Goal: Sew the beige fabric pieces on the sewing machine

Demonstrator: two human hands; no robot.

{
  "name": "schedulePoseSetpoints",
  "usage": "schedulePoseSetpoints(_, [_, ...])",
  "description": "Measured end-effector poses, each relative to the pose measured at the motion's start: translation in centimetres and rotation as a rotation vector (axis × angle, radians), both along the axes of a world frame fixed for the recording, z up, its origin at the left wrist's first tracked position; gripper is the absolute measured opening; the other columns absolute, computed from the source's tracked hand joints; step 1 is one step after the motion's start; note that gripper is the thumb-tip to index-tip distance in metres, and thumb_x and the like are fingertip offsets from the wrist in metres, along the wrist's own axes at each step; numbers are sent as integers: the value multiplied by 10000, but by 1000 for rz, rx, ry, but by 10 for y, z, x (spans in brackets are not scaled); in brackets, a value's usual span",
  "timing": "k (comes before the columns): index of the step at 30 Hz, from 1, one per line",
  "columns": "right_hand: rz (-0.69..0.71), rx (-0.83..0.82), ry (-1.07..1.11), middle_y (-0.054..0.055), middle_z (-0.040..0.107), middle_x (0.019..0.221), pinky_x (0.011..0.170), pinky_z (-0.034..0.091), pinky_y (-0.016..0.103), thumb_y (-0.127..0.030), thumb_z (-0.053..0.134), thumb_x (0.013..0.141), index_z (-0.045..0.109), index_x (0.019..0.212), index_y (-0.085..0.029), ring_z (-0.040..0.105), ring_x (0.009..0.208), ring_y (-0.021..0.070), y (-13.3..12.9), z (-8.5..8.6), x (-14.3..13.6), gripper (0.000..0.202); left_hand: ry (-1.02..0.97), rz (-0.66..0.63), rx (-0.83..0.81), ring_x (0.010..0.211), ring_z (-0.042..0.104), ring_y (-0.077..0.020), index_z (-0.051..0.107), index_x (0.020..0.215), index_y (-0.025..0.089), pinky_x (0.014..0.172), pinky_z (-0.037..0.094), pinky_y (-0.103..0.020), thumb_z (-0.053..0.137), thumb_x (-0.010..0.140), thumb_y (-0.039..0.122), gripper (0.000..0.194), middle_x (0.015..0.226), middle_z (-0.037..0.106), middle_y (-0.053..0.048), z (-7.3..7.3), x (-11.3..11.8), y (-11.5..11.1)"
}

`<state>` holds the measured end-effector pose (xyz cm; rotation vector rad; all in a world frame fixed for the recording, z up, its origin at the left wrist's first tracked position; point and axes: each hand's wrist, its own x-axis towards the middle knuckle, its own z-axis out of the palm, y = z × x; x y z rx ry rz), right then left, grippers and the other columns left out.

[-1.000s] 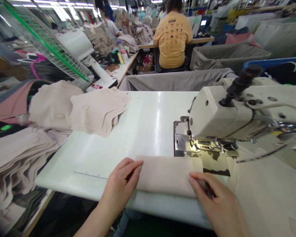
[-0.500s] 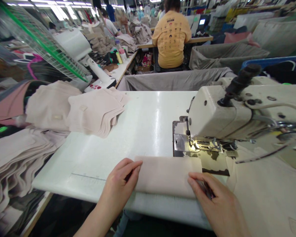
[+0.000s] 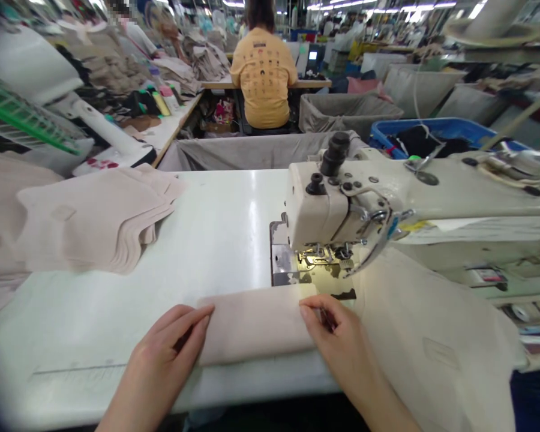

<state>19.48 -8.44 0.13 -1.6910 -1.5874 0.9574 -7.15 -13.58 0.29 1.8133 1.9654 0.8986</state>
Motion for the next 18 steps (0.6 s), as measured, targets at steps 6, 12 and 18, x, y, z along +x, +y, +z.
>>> schedulePoseSetpoints(6, [3, -17, 23, -26, 614, 617, 522, 409, 253, -439, 620, 819, 741, 765, -225, 512, 546, 148, -1, -1, 0, 251, 28, -2, 27, 747, 698, -188, 768, 957, 229, 691, 600, -290, 505, 945, 387, 307, 857, 708, -43, -1, -1, 1])
schedulePoseSetpoints(12, [72, -12, 22, -9, 665, 695, 531, 416, 250, -393, 606, 837, 733, 770, -222, 526, 566, 142, 0, -2, 3, 223, 53, -4, 32, 748, 697, -183, 765, 983, 229, 678, 595, -281, 503, 957, 403, 315, 864, 704, -37, -3, -3, 0])
schedulePoseSetpoints(18, [66, 5, 19, -4, 687, 717, 535, 417, 249, -357, 609, 828, 716, 738, -224, 541, 578, 142, -1, -3, 2, 193, 68, -10, 56, 732, 697, -167, 754, 904, 242, 660, 583, -247, 514, 954, 396, 289, 848, 698, -18, -1, -3, 1])
